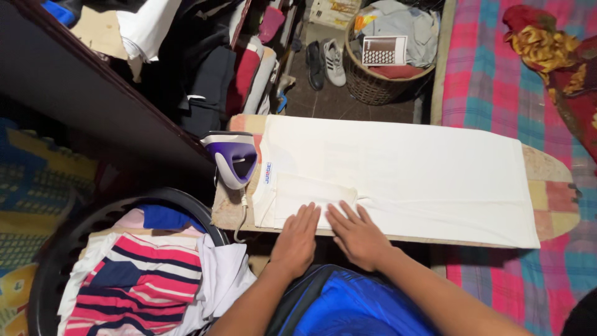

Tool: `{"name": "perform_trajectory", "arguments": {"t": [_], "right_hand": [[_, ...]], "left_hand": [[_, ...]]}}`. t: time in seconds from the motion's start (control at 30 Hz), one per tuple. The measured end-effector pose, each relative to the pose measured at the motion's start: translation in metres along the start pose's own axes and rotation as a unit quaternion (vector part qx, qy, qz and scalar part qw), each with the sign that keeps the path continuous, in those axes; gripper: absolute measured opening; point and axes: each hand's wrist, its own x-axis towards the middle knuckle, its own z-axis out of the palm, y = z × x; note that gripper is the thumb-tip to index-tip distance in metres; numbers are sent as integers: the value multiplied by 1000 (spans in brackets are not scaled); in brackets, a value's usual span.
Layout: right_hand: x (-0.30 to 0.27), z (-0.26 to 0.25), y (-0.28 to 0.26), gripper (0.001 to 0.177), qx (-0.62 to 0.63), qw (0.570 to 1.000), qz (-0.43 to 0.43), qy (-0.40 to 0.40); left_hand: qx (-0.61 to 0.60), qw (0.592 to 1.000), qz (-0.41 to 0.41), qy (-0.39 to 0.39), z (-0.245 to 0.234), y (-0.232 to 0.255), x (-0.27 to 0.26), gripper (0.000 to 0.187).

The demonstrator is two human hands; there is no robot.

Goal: The person irons a white t-shirt on an ironing board using a purple and white iron. They smooth the fabric, iron the body and sleeves, and adjust the shirt's position on the board throughout the process.

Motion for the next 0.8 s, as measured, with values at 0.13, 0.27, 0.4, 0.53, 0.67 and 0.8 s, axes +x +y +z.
{"name": "perform_trajectory", "arguments": {"t": [0.13,0.27,0.4,0.53,0.67,0.8], "right_hand": [[-32,1,9,66,-8,998,55,-23],[-45,-2,3,66,-25,994,110,-9],[-32,-3,-20,66,2,990,133,42],[-10,6,-42,67,12,996,84,-8],[-12,11,-38,70,4,997,77,-32],[-36,8,-13,73,-9,995,87,-52]], "left_hand": [[63,998,-22,-7,-6,-22,-26,64],[97,990,-90,-38,-7,-32,-43,66],[55,992,-111,-21,-3,-21,-42,70],[17,998,-46,-28,7,3,-29,67],[34,996,-36,-80,10,13,-26,67],[48,995,-57,-61,12,6,-36,67]]}}
